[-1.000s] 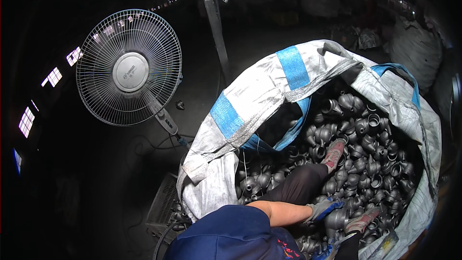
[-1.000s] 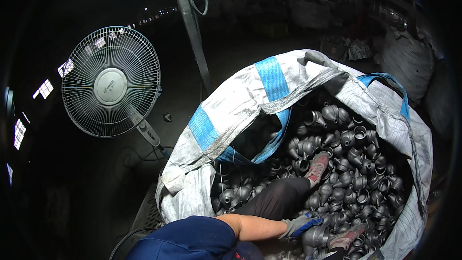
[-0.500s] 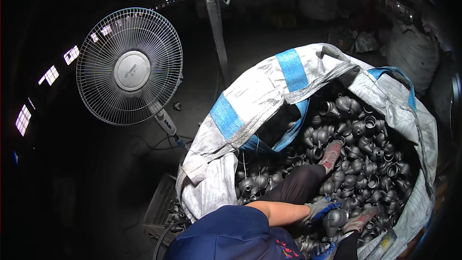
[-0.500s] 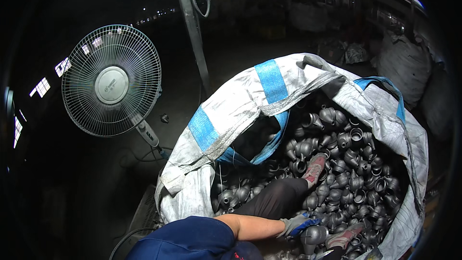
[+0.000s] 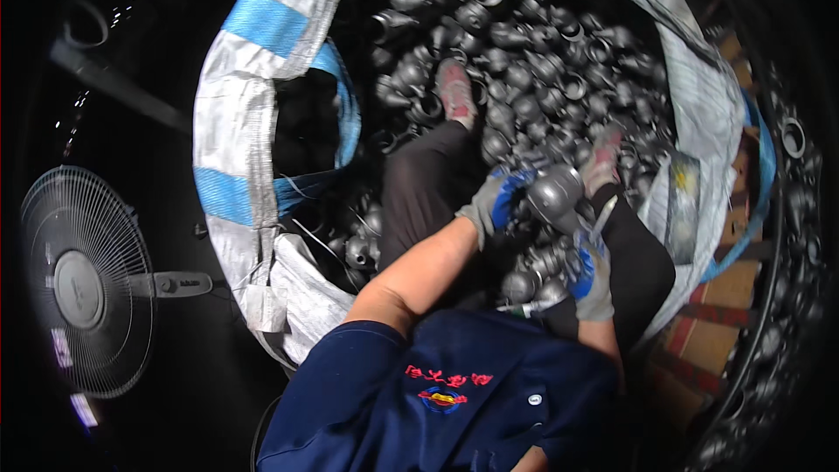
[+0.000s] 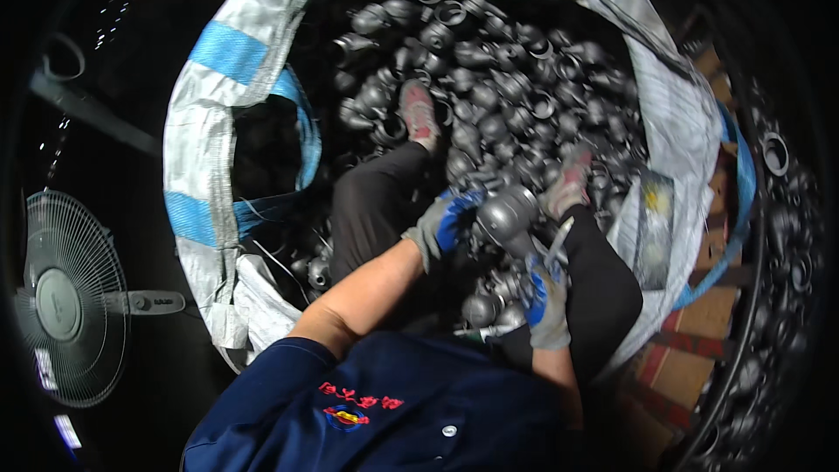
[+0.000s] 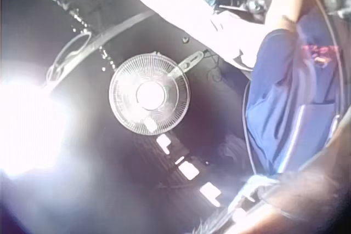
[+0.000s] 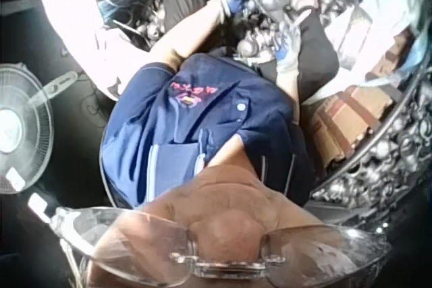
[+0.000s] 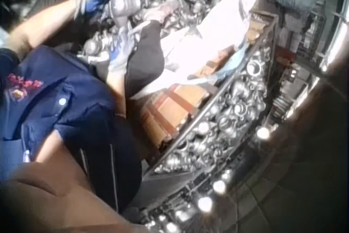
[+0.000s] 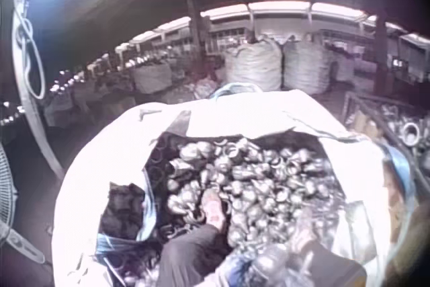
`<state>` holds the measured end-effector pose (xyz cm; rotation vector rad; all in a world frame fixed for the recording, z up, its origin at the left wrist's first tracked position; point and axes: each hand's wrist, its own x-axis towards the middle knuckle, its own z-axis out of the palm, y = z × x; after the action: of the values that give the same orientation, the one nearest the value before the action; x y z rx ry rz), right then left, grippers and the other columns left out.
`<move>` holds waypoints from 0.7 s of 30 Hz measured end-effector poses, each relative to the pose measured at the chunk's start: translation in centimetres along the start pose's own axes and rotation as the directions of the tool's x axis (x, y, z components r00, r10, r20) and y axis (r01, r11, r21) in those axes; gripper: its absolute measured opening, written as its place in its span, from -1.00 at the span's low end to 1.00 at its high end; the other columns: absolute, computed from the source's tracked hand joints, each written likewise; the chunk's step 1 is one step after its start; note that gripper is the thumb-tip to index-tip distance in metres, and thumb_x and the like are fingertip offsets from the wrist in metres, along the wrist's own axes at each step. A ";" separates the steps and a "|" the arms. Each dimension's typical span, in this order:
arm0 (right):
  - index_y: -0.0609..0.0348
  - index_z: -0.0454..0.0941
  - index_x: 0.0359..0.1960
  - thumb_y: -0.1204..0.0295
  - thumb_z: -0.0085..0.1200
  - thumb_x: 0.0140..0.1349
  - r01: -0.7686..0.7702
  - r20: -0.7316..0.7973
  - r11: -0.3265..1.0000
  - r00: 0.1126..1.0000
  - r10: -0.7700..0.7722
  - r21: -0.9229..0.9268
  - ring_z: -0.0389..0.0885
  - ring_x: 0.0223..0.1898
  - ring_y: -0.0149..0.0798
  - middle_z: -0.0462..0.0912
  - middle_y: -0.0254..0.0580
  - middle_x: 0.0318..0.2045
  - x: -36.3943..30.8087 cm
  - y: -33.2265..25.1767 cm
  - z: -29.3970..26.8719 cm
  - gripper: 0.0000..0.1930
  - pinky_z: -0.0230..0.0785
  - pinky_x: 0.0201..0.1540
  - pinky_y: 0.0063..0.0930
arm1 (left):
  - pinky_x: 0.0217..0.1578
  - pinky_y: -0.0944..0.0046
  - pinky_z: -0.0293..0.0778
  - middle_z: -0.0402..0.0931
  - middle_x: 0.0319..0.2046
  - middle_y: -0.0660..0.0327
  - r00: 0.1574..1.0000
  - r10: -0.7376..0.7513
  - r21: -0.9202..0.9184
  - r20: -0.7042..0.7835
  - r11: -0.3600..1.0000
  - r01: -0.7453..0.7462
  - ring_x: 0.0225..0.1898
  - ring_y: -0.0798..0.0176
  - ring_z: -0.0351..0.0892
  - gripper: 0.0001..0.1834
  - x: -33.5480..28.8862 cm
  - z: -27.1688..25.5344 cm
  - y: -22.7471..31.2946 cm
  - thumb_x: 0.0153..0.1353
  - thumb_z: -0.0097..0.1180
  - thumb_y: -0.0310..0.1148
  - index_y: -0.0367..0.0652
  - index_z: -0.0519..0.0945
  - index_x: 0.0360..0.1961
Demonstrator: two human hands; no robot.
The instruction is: Inspecting and deburring metal castings by hand using a scraper tool.
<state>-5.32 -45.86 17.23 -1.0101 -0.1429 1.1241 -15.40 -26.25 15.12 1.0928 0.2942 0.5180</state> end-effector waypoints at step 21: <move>0.36 0.36 0.07 0.71 0.00 0.10 0.282 -0.124 0.910 0.935 -0.331 -0.305 0.51 -0.38 -0.47 0.55 -0.22 -0.30 -2.8 -2.7 1.5 -0.57 0.42 -0.26 -0.61 | 0.08 0.22 0.35 0.36 0.06 0.07 0.968 -0.201 -0.523 0.151 0.814 0.251 0.06 0.18 0.40 -0.53 0.2 2.8 0.7 0.19 -0.16 -0.56 -0.23 0.23 0.16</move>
<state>-5.60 -47.34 21.11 -1.2858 -0.3195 0.7342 -14.10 -28.01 17.00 0.5151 0.1783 0.3052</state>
